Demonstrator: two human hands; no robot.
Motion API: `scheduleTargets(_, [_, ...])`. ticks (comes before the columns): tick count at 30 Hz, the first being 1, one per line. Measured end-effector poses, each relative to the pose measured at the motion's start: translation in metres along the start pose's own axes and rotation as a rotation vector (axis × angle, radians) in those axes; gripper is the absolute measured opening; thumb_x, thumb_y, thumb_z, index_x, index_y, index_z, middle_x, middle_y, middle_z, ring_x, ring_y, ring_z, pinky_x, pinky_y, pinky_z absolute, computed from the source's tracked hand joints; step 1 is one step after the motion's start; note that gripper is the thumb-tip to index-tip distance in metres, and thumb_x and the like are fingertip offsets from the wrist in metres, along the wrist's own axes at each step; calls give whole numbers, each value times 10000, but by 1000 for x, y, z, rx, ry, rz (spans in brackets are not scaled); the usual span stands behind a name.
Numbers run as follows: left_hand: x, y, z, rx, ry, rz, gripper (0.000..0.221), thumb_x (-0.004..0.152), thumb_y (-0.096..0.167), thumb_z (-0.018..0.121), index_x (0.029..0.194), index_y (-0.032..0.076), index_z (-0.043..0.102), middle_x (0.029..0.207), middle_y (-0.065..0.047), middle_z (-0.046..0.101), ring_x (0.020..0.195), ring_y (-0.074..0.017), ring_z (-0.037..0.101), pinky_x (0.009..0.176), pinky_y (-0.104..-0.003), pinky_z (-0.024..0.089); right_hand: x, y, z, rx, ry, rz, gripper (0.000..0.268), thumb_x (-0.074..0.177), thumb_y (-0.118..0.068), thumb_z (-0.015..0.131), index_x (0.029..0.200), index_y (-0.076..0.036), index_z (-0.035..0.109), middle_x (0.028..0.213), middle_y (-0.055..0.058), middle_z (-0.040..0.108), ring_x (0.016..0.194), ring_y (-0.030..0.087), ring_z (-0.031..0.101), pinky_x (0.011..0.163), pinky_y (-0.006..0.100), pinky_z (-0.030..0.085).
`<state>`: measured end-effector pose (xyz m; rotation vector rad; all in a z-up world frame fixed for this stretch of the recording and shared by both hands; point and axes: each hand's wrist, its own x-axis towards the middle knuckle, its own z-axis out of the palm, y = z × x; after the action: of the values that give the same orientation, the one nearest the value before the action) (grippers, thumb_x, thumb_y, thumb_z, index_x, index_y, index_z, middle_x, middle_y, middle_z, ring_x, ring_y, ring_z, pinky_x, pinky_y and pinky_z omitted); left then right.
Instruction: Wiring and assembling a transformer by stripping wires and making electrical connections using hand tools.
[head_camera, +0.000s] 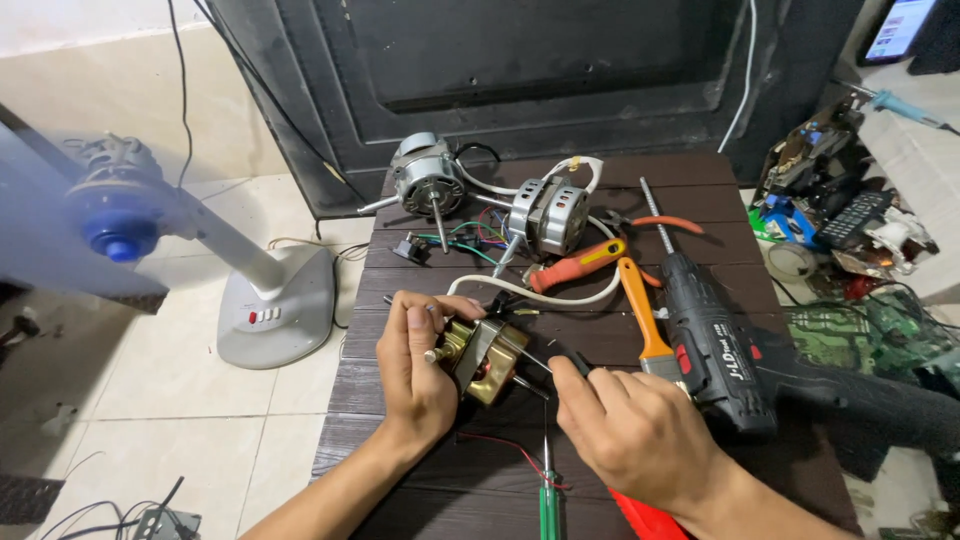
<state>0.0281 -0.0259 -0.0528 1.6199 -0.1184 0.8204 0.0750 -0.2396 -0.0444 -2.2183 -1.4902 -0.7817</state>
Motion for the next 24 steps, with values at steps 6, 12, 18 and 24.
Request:
scheduleTargets(6, [-3,-4,-3,-52,14,-37,249,1117,216,291,943,81,408,992,-137,691,954,-225,655,931,-352,535,10,13,1,1389,-365,1024,366,956,-103,492,1039,96,788,532,16,465,462,119,375,436,270,305])
scheduleTargets(12, [-3,-5,-3,-37,23,-26,252,1117,215,291,937,79,404,974,-140,688,936,-227,654,927,-355,535,21,5,-16,640,-180,494,273,847,-78,611,1070,-90,769,771,2,811,411,131,542,401,302,452])
scheduleTargets(18, [-2,-5,-5,-8,33,-31,259,1118,227,285,943,83,411,976,-131,696,925,-218,655,897,-341,531,19,1,-16,358,57,235,368,796,-31,757,1161,-78,747,656,-12,629,435,137,499,420,312,412])
scheduleTargets(24, [-1,-1,-4,-8,0,-42,243,1104,187,299,919,80,416,986,-145,694,939,-221,654,921,-351,530,13,3,-12,1016,-245,936,338,936,-133,558,1074,-45,854,567,-25,560,498,73,405,459,269,291])
